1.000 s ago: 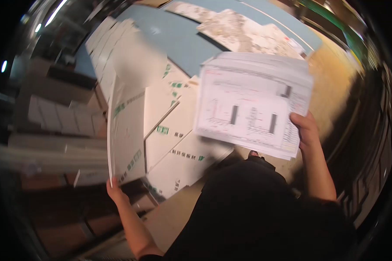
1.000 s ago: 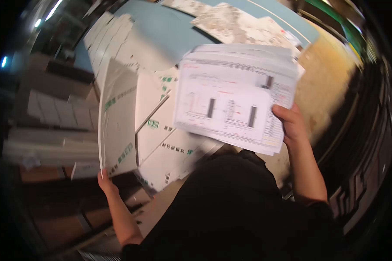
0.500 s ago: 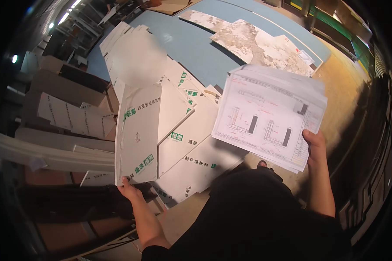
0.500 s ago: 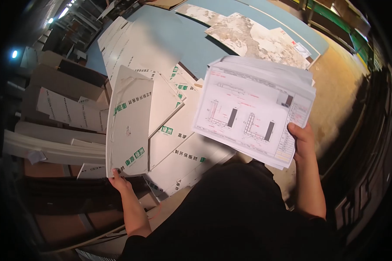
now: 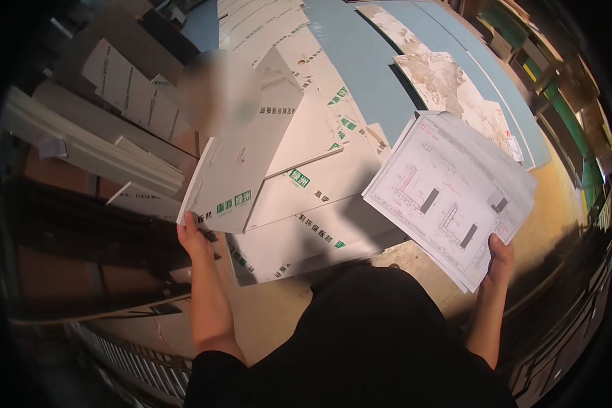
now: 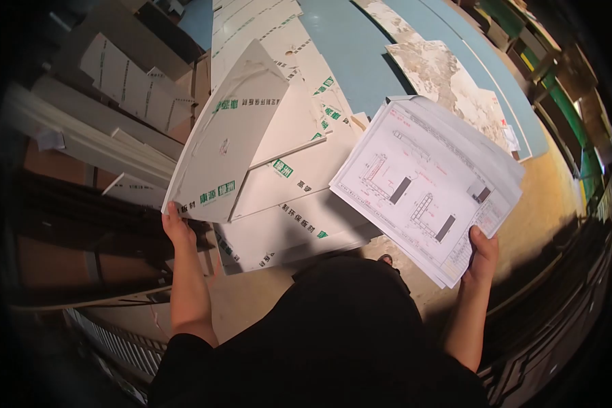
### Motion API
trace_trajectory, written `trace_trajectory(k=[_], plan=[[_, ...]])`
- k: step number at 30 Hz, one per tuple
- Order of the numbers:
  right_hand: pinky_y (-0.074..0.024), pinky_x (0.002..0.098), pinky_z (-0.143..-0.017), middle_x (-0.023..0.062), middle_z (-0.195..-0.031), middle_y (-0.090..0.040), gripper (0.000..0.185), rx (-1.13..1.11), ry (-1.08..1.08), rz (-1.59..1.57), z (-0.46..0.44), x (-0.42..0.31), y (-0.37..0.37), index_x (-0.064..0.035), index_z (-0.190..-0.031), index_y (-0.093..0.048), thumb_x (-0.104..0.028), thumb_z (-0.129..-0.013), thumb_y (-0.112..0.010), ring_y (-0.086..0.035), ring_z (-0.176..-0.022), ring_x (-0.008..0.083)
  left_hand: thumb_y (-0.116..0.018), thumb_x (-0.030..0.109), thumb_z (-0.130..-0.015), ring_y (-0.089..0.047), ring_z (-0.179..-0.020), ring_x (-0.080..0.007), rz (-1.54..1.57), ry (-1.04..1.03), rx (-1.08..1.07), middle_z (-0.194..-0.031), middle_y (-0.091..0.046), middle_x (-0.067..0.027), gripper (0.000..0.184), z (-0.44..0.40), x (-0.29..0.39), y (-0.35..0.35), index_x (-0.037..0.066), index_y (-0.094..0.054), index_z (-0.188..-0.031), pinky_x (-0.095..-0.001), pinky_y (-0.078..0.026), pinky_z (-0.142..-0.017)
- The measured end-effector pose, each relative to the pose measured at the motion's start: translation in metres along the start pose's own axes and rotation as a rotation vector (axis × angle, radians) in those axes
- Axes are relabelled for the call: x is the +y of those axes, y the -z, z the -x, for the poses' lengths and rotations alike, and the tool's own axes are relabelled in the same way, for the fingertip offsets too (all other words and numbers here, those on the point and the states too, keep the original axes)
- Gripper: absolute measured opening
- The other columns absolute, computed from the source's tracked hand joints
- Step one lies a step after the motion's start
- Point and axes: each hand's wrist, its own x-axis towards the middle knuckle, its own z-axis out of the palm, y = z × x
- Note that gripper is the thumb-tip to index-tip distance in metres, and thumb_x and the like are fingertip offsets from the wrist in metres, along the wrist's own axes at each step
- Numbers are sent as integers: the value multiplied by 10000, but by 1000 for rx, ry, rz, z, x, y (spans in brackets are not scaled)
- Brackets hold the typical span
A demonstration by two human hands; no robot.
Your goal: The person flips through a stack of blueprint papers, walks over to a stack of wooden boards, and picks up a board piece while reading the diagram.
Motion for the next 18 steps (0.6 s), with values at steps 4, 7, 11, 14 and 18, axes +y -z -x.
trace_trajectory(k=[4,7,11,14,18], plan=[[-465,417,-1095,183,-1356,-601,733,-40,-27,-5,-3,3,-5,71,-1453,-421,-144,-829,-739,-599,-1241,304,-651,235,-1019,-647,-1046,-208,34,28,28,-1175,-680,-101,337,6,0,-2,2,-606,-1257,-356,-524,-909],[-494,411,-1064,185,-1341,-614,723,-73,-33,-18,-4,-3,-16,66,-1442,-439,-165,-833,-755,-626,-1208,298,-585,241,-1054,-647,-1074,-231,21,19,-6,-1206,-670,-127,351,16,14,-20,-31,-583,-1275,-376,-525,-936],[-551,393,-983,178,-1289,-647,696,-115,-72,-33,-7,-12,-31,65,-1412,-468,-186,-836,-767,-680,-1115,285,-564,260,-1064,-626,-1134,-248,-33,-10,32,-1268,-641,-148,384,16,11,-18,-40,-555,-1303,-395,-515,-969],[-572,383,-944,176,-1258,-662,690,-111,-59,-32,-9,-16,-35,65,-1397,-481,-199,-832,-776,-699,-1073,277,-571,277,-1060,-613,-1167,-262,-43,-14,16,-1306,-619,-165,417,23,14,-26,-40,-533,-1328,-409,-507,-995],[-575,381,-934,178,-1239,-666,695,-124,-68,-23,-7,-20,-33,65,-1388,-488,-217,-827,-785,-701,-1064,266,-574,336,-1055,-610,-1174,-285,-49,-8,-23,-1330,-606,-175,478,22,13,-24,-42,-521,-1342,-426,-504,-999]])
